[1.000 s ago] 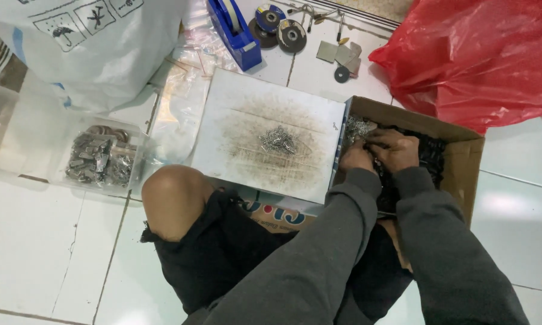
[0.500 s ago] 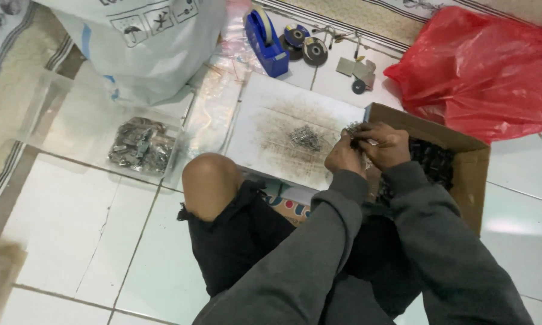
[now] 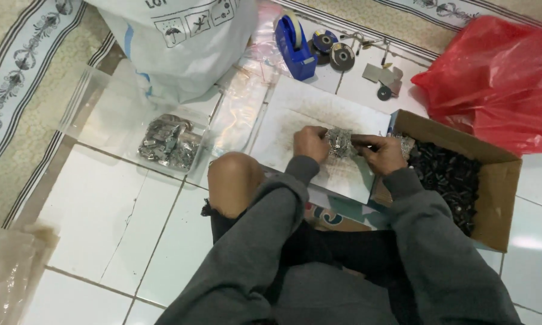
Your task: The person sits on the floor and assembles small silver metal pieces by hand, pressing them together on a white surface. They place the assembled pieces into a clear plastic bag and continue assembling additional pieces from a cardboard box.
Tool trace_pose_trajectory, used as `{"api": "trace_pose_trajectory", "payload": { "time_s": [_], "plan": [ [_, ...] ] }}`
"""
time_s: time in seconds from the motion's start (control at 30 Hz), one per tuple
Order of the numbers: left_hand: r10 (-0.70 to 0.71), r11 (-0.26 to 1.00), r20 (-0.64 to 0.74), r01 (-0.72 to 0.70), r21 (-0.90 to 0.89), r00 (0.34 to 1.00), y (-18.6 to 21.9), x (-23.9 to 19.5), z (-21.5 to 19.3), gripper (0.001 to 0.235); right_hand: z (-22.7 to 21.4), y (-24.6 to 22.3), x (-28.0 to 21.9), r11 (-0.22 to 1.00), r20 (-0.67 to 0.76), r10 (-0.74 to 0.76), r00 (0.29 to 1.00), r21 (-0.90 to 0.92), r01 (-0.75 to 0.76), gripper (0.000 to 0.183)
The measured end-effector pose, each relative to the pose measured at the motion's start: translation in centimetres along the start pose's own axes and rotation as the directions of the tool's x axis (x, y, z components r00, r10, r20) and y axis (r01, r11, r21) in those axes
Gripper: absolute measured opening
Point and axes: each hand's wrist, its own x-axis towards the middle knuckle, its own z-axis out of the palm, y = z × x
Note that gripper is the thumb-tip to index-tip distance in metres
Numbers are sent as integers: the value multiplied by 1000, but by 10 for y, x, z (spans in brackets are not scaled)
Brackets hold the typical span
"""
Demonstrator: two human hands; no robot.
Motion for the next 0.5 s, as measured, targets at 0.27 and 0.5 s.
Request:
{"api": "trace_pose_trajectory", "payload": {
  "time_s": [0.27, 0.5],
  "plan": [
    [346, 853, 376, -455, 256, 859, 40, -29, -86, 117, -34, 17, 12, 865, -98, -39, 994, -502, -16, 39],
    [337, 728, 481, -548, 412, 810, 1, -19, -28, 113, 19, -7, -8, 536, 21, 6, 1000, -844, 14, 73]
  ]
}}
